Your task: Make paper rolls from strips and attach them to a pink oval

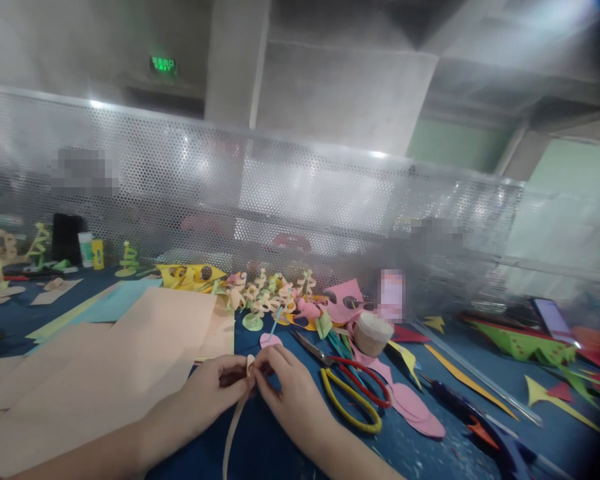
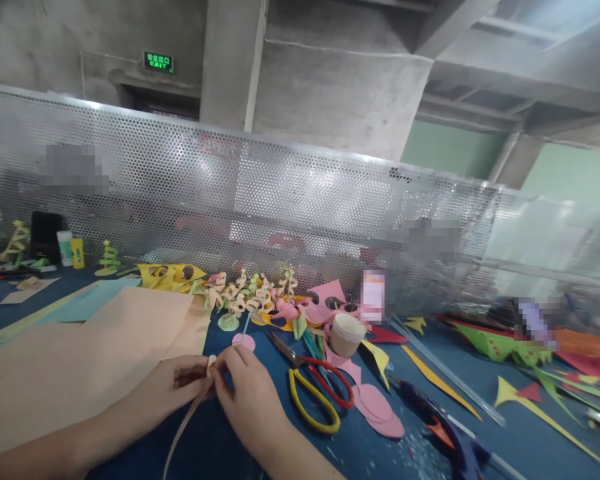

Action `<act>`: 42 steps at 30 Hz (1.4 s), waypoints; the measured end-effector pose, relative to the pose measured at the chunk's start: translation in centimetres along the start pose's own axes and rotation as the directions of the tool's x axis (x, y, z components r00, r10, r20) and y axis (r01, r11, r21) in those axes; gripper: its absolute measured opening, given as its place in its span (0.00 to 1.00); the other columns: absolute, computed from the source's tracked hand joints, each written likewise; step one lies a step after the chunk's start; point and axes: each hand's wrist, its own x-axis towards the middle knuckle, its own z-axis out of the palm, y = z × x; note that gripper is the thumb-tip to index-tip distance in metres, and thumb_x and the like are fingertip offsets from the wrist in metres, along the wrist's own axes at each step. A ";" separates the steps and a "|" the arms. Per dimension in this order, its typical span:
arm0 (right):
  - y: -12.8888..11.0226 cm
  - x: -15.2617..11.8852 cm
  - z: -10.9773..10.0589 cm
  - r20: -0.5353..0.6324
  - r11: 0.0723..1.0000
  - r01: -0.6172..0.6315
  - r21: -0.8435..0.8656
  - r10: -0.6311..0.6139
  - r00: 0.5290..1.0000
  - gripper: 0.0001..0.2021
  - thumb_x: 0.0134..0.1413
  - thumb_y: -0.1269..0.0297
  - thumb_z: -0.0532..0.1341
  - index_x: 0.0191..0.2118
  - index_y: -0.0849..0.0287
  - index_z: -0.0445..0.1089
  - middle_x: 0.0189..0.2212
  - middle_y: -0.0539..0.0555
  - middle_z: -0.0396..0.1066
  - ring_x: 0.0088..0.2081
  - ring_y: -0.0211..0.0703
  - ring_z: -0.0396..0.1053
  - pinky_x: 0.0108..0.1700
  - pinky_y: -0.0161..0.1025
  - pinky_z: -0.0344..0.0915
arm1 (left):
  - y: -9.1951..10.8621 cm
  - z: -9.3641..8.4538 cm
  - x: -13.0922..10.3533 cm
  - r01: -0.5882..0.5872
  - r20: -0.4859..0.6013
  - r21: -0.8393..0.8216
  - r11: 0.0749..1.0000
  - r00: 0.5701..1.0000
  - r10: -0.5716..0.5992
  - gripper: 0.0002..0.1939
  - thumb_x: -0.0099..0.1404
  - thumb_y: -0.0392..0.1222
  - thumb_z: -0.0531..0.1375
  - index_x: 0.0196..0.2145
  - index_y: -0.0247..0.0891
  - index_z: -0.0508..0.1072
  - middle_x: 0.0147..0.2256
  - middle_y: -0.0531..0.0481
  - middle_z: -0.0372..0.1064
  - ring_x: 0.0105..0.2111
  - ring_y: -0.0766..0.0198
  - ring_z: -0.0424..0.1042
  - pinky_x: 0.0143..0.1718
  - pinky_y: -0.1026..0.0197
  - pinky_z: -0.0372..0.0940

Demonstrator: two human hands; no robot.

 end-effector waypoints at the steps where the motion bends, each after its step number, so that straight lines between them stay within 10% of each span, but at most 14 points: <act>1: 0.0 0.0 0.0 0.000 1.000 -0.008 0.009 0.008 1.000 0.06 0.52 0.74 0.53 0.29 0.56 0.62 0.28 0.50 0.64 0.32 0.39 0.62 0.35 0.34 0.61 | -0.2 0.0 0.0 0.004 0.008 -0.011 1.000 1.000 -0.004 0.09 0.56 0.43 0.58 0.34 0.38 0.74 0.32 0.48 0.72 0.36 0.58 0.69 0.40 0.59 0.62; 19: 0.2 -0.3 0.5 0.027 0.940 -0.165 0.297 0.165 0.986 0.00 0.50 0.68 0.56 0.30 0.58 0.62 0.26 0.48 0.63 0.27 0.36 0.64 0.29 0.31 0.63 | -0.7 -0.1 0.0 0.013 -0.044 0.095 0.995 0.999 -0.009 0.10 0.57 0.43 0.56 0.33 0.36 0.73 0.25 0.52 0.67 0.25 0.65 0.65 0.28 0.65 0.60; 27: 0.6 -0.5 0.3 0.068 0.900 -0.226 0.373 0.216 0.974 0.13 0.57 0.59 0.50 0.29 0.59 0.66 0.22 0.49 0.64 0.26 0.37 0.63 0.29 0.32 0.60 | -0.3 0.3 -0.1 0.084 -0.085 -0.006 0.996 0.993 -0.085 0.10 0.54 0.46 0.58 0.32 0.36 0.68 0.24 0.54 0.66 0.23 0.66 0.66 0.25 0.65 0.61; 42: 2.2 0.2 -0.2 0.379 0.646 -0.468 0.603 0.284 0.881 0.12 0.43 0.58 0.61 0.25 0.63 0.66 0.18 0.47 0.65 0.19 0.31 0.59 0.24 0.31 0.58 | -1.1 -0.1 -0.3 0.139 -0.054 0.102 0.985 0.990 -0.134 0.09 0.54 0.43 0.57 0.32 0.37 0.64 0.24 0.52 0.71 0.20 0.66 0.68 0.24 0.64 0.62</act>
